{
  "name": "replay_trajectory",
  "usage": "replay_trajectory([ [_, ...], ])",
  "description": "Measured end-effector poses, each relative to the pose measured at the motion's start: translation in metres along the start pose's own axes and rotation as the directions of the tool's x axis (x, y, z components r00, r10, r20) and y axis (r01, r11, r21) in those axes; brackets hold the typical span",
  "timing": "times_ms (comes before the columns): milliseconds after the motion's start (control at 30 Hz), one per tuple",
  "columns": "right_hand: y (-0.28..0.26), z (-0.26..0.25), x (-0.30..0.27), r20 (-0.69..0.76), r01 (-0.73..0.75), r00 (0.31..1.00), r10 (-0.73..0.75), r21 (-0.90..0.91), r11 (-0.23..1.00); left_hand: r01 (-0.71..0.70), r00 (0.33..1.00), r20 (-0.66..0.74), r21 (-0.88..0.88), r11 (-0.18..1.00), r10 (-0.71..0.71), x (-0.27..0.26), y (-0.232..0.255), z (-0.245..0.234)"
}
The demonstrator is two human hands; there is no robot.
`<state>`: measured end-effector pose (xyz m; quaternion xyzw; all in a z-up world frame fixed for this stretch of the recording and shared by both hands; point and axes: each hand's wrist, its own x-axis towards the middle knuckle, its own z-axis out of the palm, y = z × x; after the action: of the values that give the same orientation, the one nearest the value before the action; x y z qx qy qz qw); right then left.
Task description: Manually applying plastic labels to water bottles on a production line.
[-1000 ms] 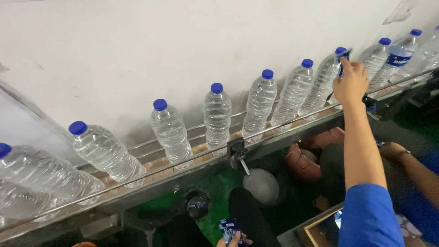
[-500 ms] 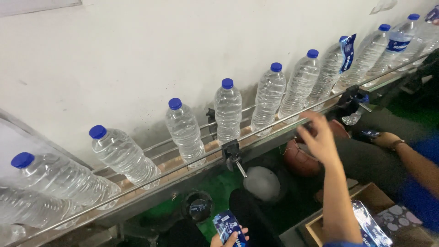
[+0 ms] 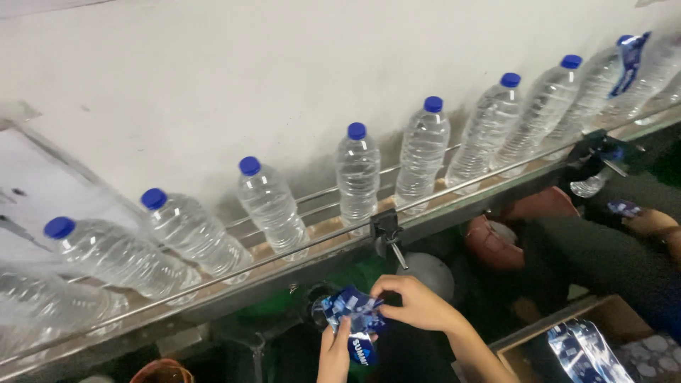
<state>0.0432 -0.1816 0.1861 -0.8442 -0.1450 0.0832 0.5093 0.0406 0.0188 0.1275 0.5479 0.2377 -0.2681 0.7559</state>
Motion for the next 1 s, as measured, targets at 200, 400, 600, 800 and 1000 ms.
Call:
replay_trajectory([
  [200, -0.022, -0.028, 0.027, -0.081, 0.315, 0.943, -0.322, 0.527, 0.790, -0.200, 0.912, 0.380, 0.077, 0.977, 0.157, 0.016, -0.021, -0.014],
  [400, -0.107, -0.090, 0.127, -0.324, 0.342, 0.866, -0.380, -0.169, 0.924, -0.073, 0.929, 0.369, 0.281, 0.957, -0.037, -0.013, -0.011, 0.008],
  [600, -0.086, -0.095, 0.198, -0.309, 0.336, 0.787, -0.535, -0.513, 0.790, -0.002, 0.936, 0.352, 0.056, 0.998, -0.018, -0.001, -0.038, -0.005],
  [800, -0.080, -0.090, 0.166, -0.435, 0.187, 0.878, -0.202, -0.077, 0.979, 0.133, 0.951, 0.287, -0.038, 0.990, -0.117, 0.039, -0.063, -0.041],
  [1000, -0.056, -0.122, 0.155, -0.507, 0.255, 0.834, -0.218, 0.003, 0.967, 0.102, 0.933, 0.354, -0.094, 0.990, -0.062, 0.041, -0.073, -0.034],
])
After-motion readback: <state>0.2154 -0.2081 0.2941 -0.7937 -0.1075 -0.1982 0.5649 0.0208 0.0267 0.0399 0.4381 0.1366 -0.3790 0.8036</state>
